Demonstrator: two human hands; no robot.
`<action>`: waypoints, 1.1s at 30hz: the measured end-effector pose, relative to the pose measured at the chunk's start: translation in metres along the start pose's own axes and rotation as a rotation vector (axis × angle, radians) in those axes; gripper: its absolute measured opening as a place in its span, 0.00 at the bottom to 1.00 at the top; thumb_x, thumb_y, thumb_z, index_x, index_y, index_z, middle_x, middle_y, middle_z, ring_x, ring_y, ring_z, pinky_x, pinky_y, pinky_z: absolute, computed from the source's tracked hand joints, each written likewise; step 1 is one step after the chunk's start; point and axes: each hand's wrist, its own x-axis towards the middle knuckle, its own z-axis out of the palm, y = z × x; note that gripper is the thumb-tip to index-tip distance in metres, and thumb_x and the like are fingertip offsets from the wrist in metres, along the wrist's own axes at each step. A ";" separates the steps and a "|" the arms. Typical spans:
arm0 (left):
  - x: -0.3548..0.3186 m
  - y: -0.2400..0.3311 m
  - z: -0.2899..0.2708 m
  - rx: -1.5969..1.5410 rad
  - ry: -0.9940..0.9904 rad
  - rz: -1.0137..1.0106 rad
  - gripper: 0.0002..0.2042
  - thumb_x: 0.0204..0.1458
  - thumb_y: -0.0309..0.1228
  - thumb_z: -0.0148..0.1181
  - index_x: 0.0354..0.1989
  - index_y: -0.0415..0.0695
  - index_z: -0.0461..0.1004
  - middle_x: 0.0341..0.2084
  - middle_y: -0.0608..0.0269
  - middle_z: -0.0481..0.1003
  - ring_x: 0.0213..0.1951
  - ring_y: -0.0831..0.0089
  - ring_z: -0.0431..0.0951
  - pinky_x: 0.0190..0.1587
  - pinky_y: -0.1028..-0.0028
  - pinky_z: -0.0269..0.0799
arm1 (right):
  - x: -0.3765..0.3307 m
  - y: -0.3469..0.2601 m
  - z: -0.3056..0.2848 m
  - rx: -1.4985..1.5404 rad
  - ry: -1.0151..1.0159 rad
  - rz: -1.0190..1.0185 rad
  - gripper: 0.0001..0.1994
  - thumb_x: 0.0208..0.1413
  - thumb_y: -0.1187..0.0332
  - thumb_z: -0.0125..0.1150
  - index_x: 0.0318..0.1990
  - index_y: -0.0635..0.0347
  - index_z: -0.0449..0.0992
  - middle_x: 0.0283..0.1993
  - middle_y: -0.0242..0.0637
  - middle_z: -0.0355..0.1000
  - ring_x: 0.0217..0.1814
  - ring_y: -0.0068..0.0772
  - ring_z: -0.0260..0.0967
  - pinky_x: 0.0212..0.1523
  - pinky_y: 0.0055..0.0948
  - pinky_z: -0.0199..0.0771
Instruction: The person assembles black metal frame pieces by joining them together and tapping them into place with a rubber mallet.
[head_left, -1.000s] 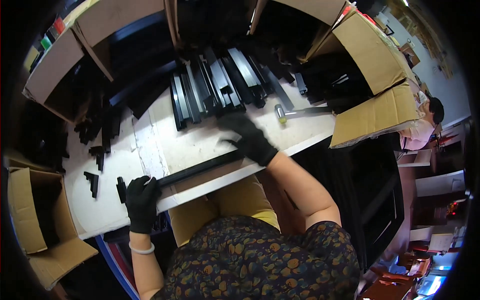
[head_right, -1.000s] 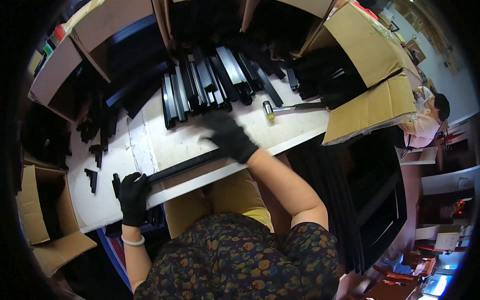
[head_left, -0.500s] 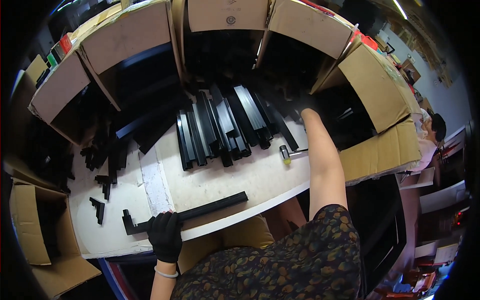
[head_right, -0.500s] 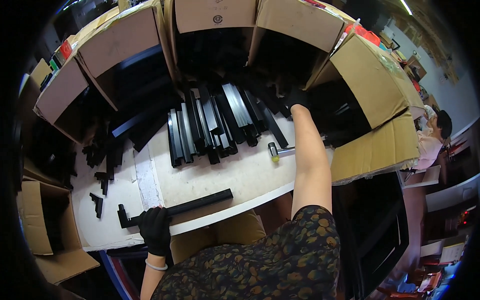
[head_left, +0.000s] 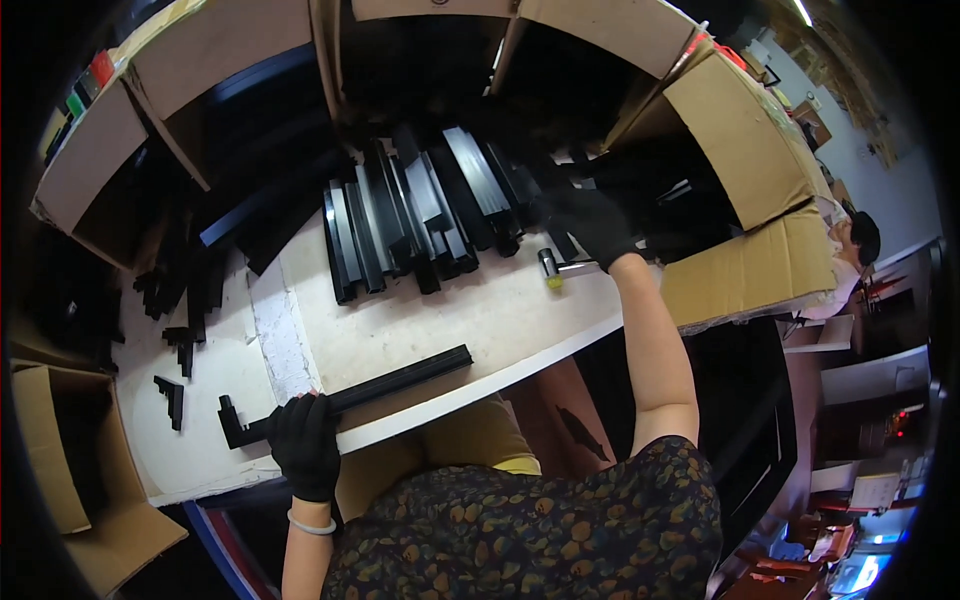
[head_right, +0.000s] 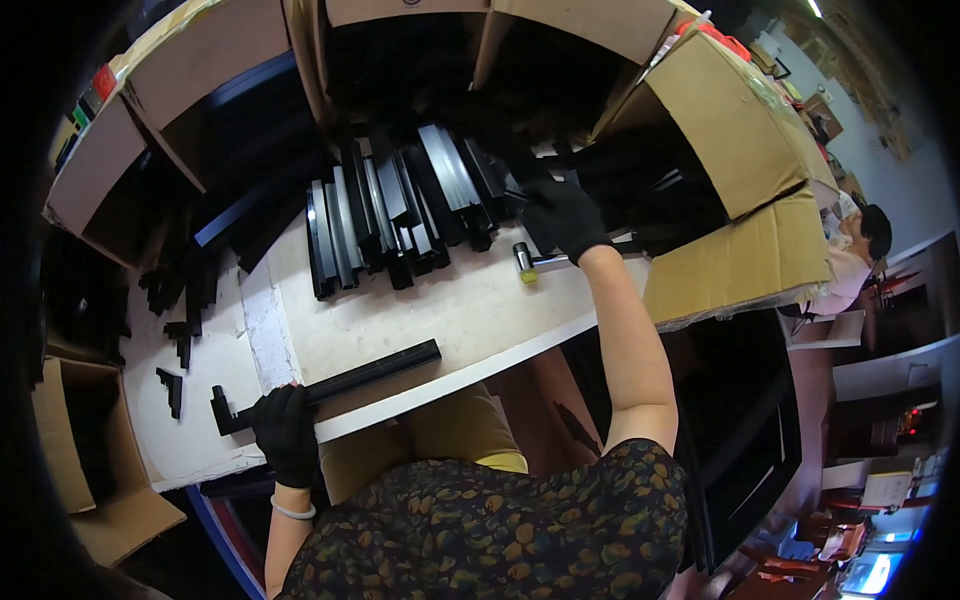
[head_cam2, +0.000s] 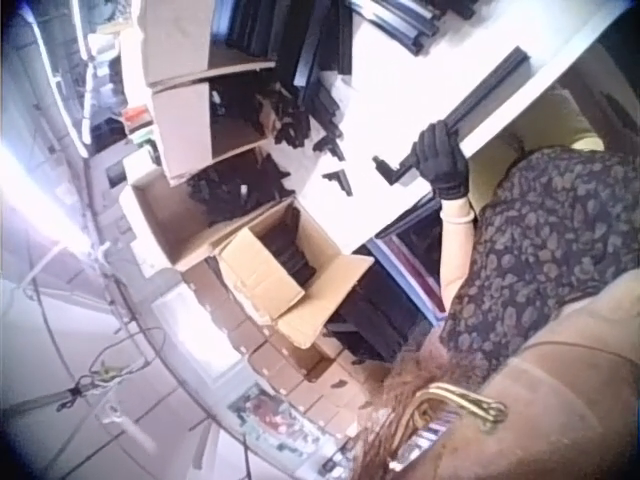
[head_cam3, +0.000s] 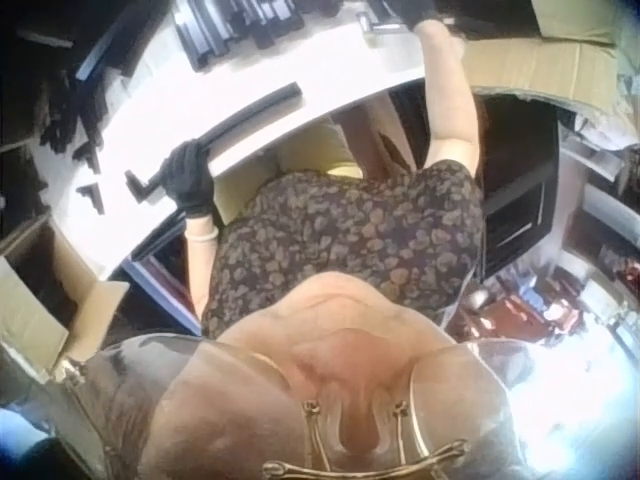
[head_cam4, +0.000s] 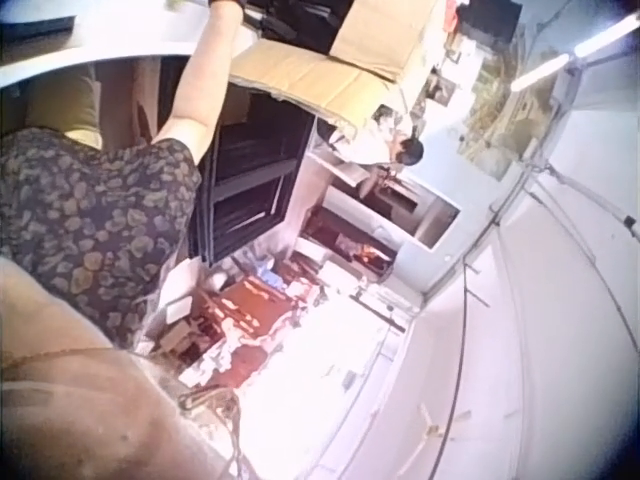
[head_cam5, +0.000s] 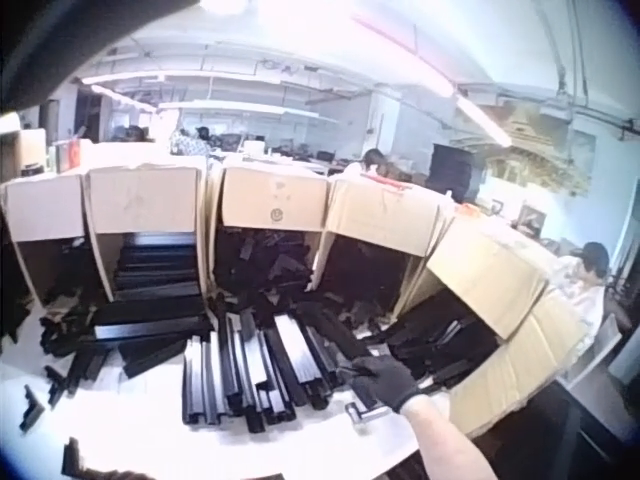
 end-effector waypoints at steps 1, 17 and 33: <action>0.000 0.000 0.001 -0.003 0.004 0.008 0.18 0.46 0.26 0.66 0.48 0.42 0.77 0.45 0.57 0.78 0.50 0.57 0.76 0.55 0.58 0.67 | 0.003 0.006 -0.002 -0.002 0.008 0.004 0.19 0.51 0.63 0.67 0.51 0.52 0.79 0.51 0.44 0.77 0.51 0.45 0.74 0.52 0.34 0.73; 0.005 0.006 -0.007 -0.011 -0.058 -0.019 0.18 0.45 0.26 0.66 0.48 0.42 0.76 0.45 0.56 0.77 0.48 0.55 0.76 0.54 0.57 0.66 | 0.197 0.097 0.056 -0.071 0.361 0.514 0.38 0.57 0.44 0.56 0.71 0.49 0.55 0.74 0.48 0.51 0.75 0.44 0.52 0.71 0.38 0.57; 0.000 -0.001 0.009 0.004 0.019 -0.002 0.17 0.48 0.28 0.67 0.49 0.44 0.78 0.46 0.59 0.79 0.49 0.59 0.77 0.56 0.59 0.66 | -0.079 -0.063 -0.003 -0.370 -0.668 -0.497 0.20 0.48 0.73 0.66 0.51 0.56 0.75 0.38 0.44 0.73 0.40 0.50 0.74 0.40 0.34 0.77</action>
